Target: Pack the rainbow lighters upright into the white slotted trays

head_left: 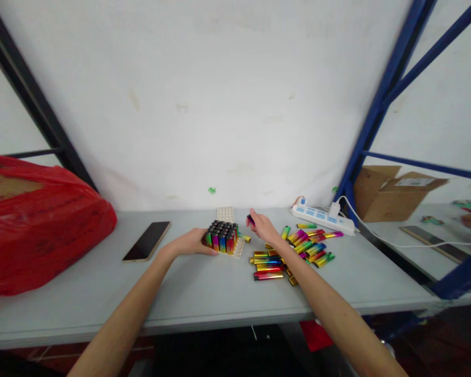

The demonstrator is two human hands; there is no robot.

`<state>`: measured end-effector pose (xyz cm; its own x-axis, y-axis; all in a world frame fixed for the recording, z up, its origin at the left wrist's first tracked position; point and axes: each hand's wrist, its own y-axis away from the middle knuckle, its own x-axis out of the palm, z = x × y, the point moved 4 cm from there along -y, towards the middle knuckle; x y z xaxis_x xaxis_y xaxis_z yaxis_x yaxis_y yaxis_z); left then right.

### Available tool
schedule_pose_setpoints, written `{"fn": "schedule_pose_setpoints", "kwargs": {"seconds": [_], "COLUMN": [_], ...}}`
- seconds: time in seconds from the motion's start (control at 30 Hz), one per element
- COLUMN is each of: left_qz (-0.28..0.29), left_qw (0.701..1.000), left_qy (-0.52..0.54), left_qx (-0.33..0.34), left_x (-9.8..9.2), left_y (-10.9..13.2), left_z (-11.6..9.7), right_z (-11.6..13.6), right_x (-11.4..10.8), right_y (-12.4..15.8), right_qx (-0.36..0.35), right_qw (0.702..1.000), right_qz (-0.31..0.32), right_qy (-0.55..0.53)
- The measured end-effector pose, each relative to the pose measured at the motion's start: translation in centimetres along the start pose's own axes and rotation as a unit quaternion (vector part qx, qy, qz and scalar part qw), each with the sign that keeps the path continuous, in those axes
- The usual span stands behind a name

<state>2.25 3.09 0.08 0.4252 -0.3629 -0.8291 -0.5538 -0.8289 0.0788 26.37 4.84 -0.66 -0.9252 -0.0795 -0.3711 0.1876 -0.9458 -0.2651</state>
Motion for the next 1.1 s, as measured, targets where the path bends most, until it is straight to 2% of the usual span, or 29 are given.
{"fn": "schedule_pose_setpoints", "kwargs": {"seconds": [0.07, 0.2, 0.4, 0.53, 0.67, 0.8, 0.9, 1.0, 1.1], "left_qz": [0.005, 0.006, 0.002, 0.003, 0.008, 0.007, 0.003, 0.008, 0.011], "left_qw": [1.000, 1.000, 1.000, 1.000, 1.000, 1.000, 1.000, 1.000, 1.000], "left_qy": [-0.003, -0.006, -0.018, -0.009, -0.003, 0.004, 0.000, 0.012, 0.016], "left_qx": [-0.001, 0.004, 0.001, 0.003, -0.006, -0.015, -0.015, -0.005, -0.006], "left_x": [0.0, 0.0, 0.0, 0.0, 0.0, 0.1, 0.1, 0.1, 0.1], "left_y": [0.0, 0.1, 0.0, 0.0, 0.0, -0.1, 0.0, 0.0, 0.0], "left_z": [-0.1, -0.2, 0.0, 0.1, 0.2, 0.3, 0.2, 0.0, -0.1], "right_z": [0.1, 0.1, 0.6, 0.9, 1.3, 2.0, 2.3, 2.3, 2.0], "right_x": [0.1, 0.0, 0.1, 0.3, 0.4, 0.5, 0.4, 0.1, 0.0], "right_y": [0.0, 0.0, 0.1, 0.4, 0.7, 0.7, 0.8, 0.9, 0.8], "right_qx": [-0.009, -0.013, -0.067, -0.077, -0.093, -0.143, -0.168, -0.157, -0.132], "right_qw": [1.000, 0.998, 0.997, 0.996, 0.992, 0.978, 0.967, 0.966, 0.977], "right_qz": [0.006, -0.025, -0.028, -0.008, 0.001, 0.015, 0.002, -0.021, -0.001], "right_qy": [0.025, 0.061, 0.039, 0.046, 0.089, 0.152, 0.193, 0.202, 0.170]}}
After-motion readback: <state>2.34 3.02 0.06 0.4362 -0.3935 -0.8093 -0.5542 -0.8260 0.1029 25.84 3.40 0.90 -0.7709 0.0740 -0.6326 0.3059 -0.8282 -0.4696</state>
